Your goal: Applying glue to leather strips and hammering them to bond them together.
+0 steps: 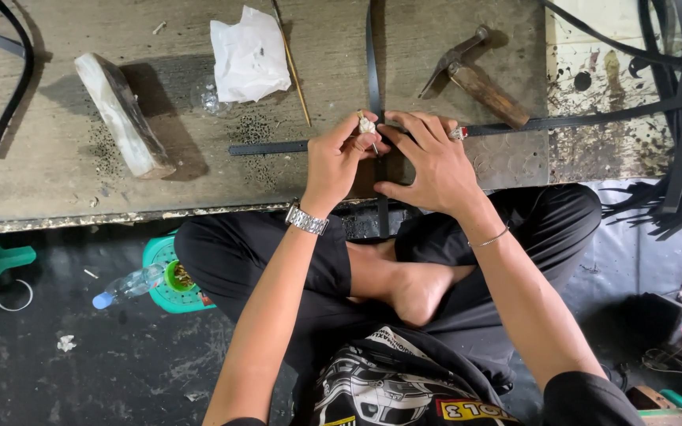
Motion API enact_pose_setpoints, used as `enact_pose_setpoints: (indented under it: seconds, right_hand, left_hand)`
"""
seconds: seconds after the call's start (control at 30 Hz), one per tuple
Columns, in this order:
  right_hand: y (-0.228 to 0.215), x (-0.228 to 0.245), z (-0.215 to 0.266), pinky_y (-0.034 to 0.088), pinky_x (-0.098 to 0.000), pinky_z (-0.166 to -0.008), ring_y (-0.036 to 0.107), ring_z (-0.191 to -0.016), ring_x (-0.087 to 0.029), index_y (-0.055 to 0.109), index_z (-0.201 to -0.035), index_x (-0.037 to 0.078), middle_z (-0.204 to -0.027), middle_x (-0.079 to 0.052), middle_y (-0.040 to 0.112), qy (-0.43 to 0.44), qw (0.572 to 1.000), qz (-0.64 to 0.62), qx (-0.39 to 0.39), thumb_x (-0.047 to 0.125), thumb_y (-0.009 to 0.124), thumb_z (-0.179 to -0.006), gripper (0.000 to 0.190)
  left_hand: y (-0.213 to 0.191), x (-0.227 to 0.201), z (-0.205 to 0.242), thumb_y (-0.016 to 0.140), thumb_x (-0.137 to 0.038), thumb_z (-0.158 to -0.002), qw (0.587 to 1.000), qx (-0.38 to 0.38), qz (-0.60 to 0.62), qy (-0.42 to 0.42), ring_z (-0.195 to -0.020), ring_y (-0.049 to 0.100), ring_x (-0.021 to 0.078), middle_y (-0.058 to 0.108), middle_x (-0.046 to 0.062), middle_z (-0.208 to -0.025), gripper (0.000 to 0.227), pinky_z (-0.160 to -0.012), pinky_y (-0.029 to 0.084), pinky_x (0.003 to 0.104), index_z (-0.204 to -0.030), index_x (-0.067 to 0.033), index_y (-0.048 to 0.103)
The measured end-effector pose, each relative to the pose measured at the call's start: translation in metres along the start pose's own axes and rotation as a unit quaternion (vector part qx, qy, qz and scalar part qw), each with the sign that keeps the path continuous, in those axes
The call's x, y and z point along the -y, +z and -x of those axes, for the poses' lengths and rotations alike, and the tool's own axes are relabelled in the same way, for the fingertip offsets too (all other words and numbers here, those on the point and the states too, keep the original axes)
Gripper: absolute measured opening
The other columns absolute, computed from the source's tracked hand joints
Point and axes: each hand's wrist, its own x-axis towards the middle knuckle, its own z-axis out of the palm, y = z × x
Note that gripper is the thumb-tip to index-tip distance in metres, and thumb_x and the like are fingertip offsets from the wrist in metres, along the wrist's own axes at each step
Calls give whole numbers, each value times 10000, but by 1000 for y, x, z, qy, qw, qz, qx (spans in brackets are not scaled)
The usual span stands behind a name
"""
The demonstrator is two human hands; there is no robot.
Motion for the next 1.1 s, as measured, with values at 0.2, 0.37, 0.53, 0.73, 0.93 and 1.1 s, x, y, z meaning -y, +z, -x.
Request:
enact_pose_setpoints:
  seconds: [0.2, 0.37, 0.53, 0.73, 0.93, 1.1]
  right_hand:
    - [-2, 1, -1, 418, -361, -938, 536, -1307, -232, 669, -1324, 116, -1395, -42, 608, 4, 1000, 12, 6, 535, 806, -748, 725]
    - [-2, 1, -1, 417, -366, -944, 536, -1308, -232, 668, -1321, 115, -1396, -41, 607, 4, 1000, 9, 3, 537, 811, -740, 733]
    - [-2, 2, -1, 409, -357, -940, 539, -1305, -231, 670, -1318, 112, -1400, -42, 607, 0, 1000, 11, -1, 539, 804, -750, 723]
    - [-2, 1, -1, 407, -362, -933, 543, -1305, -236, 672, -1306, 100, -1402, -49, 611, 1, 1000, 7, -2, 524, 807, -750, 713]
    - [-1, 1, -1, 396, -365, -917, 552, -1287, -240, 670, -1308, 98, -1390, -50, 613, -6, 1000, 4, -10, 521, 806, -748, 715]
    - [-1, 4, -3, 381, -388, -904, 559, -1263, -262, 670, -1296, 88, -1378, -70, 615, -14, 1000, 6, -22, 537, 799, -764, 708]
  left_hand:
    - [0, 2, 0, 657, -64, -1018, 1000, 0, 3, 5, -799, 784, 292, 747, 247, -924, 188, -697, 689, 418, -1194, -14, 703]
    - [1, 2, 0, 660, -63, -1018, 1000, 0, 0, 12, -789, 780, 282, 749, 247, -922, 191, -683, 689, 417, -1196, -14, 709]
    - [3, -1, 1, 677, -67, -1007, 1000, -2, -5, 20, -793, 775, 259, 753, 229, -916, 187, -666, 689, 394, -1183, -21, 723]
    - [4, 1, -1, 697, -77, -995, 999, -9, -39, 38, -789, 775, 267, 759, 223, -909, 195, -635, 691, 391, -1182, -36, 732]
    - [5, 2, -1, 717, -91, -983, 997, -14, -52, 61, -808, 764, 253, 764, 211, -903, 199, -629, 690, 380, -1175, -48, 740]
    - [5, 2, -1, 758, -117, -951, 981, -12, -140, 132, -827, 768, 288, 777, 144, -884, 232, -634, 684, 389, -1183, -105, 756]
